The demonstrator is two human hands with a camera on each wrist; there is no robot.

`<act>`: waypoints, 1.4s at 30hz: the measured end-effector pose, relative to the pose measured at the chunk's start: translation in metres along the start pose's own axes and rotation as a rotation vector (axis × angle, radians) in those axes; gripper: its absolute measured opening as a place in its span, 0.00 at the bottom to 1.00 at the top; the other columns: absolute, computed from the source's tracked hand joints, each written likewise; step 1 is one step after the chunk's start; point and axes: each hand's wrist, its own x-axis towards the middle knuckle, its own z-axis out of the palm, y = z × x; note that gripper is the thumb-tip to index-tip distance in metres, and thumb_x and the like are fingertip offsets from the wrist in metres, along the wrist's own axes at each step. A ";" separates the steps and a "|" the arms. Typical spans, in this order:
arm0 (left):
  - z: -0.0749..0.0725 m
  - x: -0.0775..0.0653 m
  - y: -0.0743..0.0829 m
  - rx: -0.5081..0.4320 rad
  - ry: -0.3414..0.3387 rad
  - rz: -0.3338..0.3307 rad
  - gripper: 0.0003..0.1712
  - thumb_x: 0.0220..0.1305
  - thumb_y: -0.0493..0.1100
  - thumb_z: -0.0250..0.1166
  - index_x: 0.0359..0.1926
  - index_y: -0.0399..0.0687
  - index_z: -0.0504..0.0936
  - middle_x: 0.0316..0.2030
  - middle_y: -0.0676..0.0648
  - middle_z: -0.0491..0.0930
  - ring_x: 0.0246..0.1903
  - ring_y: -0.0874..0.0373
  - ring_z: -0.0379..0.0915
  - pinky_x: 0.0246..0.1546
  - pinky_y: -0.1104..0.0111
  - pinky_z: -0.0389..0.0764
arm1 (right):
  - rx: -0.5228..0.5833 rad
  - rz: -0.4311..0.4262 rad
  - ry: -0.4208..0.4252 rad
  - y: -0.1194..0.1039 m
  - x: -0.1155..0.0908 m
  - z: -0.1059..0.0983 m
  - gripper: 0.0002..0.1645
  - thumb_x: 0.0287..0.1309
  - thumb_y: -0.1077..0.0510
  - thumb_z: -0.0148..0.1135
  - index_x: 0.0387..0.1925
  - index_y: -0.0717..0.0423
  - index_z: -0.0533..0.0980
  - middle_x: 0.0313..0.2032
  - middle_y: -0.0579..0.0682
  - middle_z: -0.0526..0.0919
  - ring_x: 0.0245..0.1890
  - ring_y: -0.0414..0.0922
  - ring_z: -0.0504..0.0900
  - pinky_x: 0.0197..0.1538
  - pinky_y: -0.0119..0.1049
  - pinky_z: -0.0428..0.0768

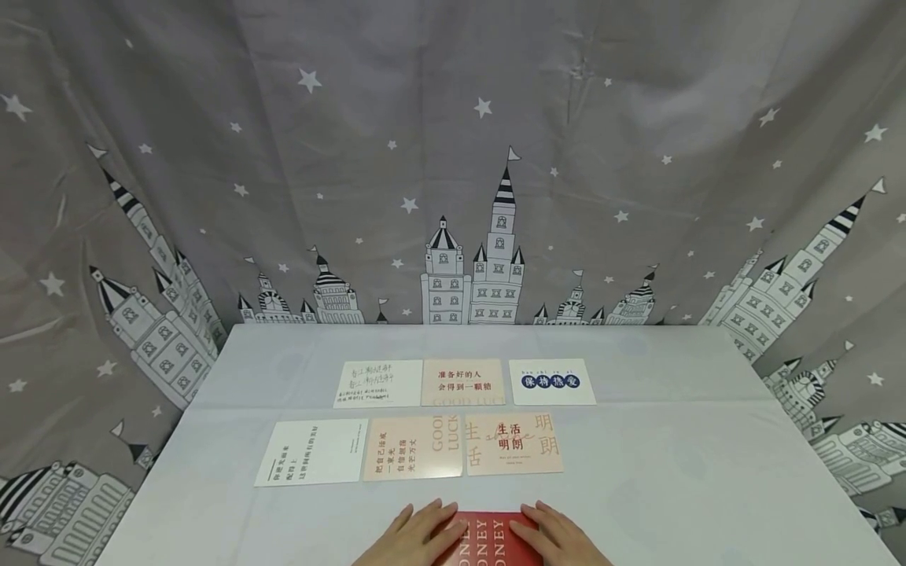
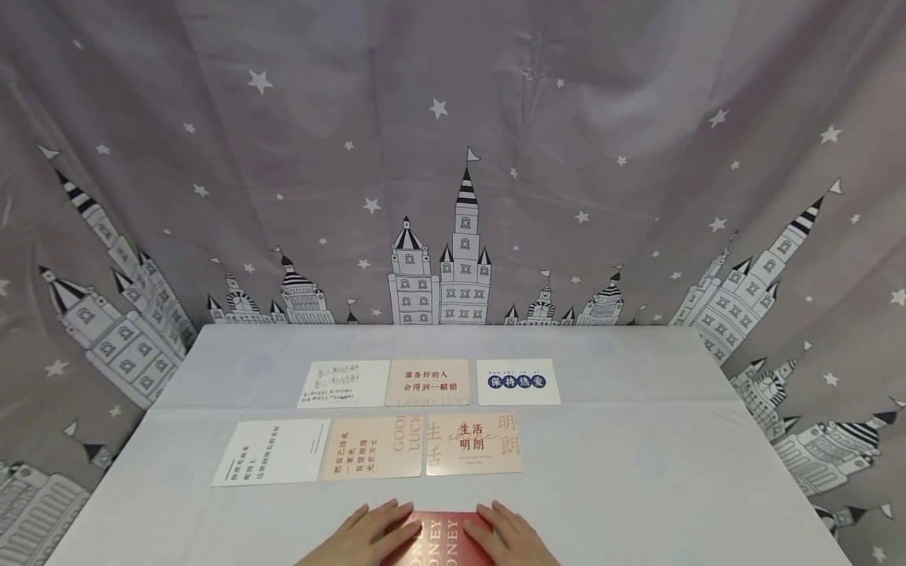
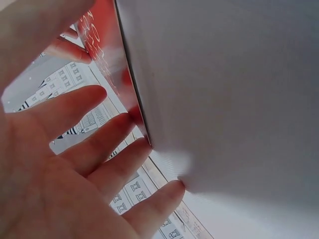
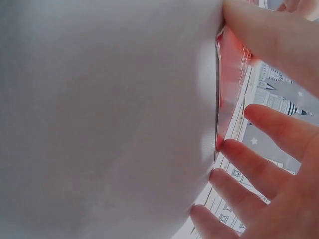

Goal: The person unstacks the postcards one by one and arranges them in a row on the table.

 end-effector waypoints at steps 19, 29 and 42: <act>0.001 0.001 0.002 0.052 0.126 0.124 0.41 0.60 0.73 0.51 0.64 0.50 0.73 0.56 0.42 0.72 0.53 0.47 0.73 0.45 0.60 0.81 | 0.015 -0.008 -0.027 -0.002 -0.002 -0.005 0.44 0.48 0.24 0.54 0.64 0.38 0.68 0.60 0.45 0.69 0.56 0.50 0.71 0.47 0.47 0.82; -0.008 0.000 0.003 -0.048 0.072 0.124 0.42 0.59 0.71 0.54 0.65 0.49 0.69 0.60 0.42 0.67 0.56 0.49 0.68 0.40 0.68 0.82 | 0.015 -0.091 0.005 0.004 -0.001 -0.006 0.43 0.54 0.26 0.52 0.63 0.48 0.70 0.60 0.51 0.69 0.54 0.52 0.73 0.47 0.45 0.81; -0.016 0.007 0.008 -0.045 0.129 0.134 0.47 0.56 0.74 0.55 0.68 0.50 0.66 0.62 0.45 0.65 0.55 0.53 0.68 0.43 0.68 0.80 | 0.044 -0.032 -0.009 0.003 0.005 -0.017 0.49 0.51 0.24 0.53 0.66 0.50 0.67 0.64 0.50 0.64 0.60 0.53 0.66 0.48 0.43 0.81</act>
